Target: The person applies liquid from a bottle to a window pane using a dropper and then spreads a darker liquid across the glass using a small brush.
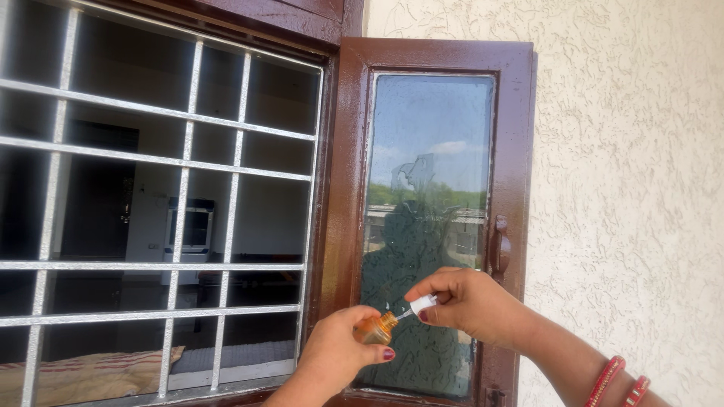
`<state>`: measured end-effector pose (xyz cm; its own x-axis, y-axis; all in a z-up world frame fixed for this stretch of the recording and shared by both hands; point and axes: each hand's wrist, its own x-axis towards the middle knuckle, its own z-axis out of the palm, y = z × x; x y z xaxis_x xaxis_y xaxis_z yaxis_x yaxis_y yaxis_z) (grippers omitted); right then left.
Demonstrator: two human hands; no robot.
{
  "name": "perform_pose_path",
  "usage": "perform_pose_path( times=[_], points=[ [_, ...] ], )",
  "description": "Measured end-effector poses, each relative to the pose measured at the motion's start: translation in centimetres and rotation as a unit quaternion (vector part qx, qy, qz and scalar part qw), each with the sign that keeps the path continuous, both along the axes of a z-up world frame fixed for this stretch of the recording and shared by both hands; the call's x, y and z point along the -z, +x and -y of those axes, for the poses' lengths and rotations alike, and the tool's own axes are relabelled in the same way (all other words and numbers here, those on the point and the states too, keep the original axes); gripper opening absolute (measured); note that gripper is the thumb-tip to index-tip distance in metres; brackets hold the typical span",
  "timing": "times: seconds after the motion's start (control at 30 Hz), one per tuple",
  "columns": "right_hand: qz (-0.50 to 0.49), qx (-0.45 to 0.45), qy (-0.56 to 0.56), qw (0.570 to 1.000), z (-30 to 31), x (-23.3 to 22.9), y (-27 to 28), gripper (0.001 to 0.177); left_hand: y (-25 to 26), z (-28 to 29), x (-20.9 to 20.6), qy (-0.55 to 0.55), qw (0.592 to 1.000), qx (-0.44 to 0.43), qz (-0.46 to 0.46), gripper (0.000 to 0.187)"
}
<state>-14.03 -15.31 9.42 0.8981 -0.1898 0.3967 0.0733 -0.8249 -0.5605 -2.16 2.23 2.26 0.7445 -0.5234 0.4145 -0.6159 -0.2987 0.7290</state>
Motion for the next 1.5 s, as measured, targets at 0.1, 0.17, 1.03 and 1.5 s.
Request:
perform_pose_path(
  times=[0.1, 0.17, 1.03, 1.5],
  points=[
    [-0.015, -0.010, -0.002, 1.000, 0.0, 0.3, 0.7, 0.024, -0.4, -0.1, -0.2, -0.015, 0.999, 0.018, -0.023, 0.064],
    [-0.009, -0.034, -0.021, 0.999, 0.0, 0.6, 1.1, 0.028, -0.6, -0.3, -0.2, -0.013, 1.000, 0.027, -0.004, 0.063],
    [0.034, -0.023, 0.112, 0.993, 4.7, 1.3, 2.4, 0.027, 2.4, 3.5, 2.6, -0.097, 0.989, 0.050, -0.096, 0.060],
    [0.133, -0.189, 0.330, 0.915, -2.3, -1.0, 8.3, 0.034, 4.2, -6.6, -1.2, -0.177, 0.978, -0.003, -0.113, 0.049]
  ],
)
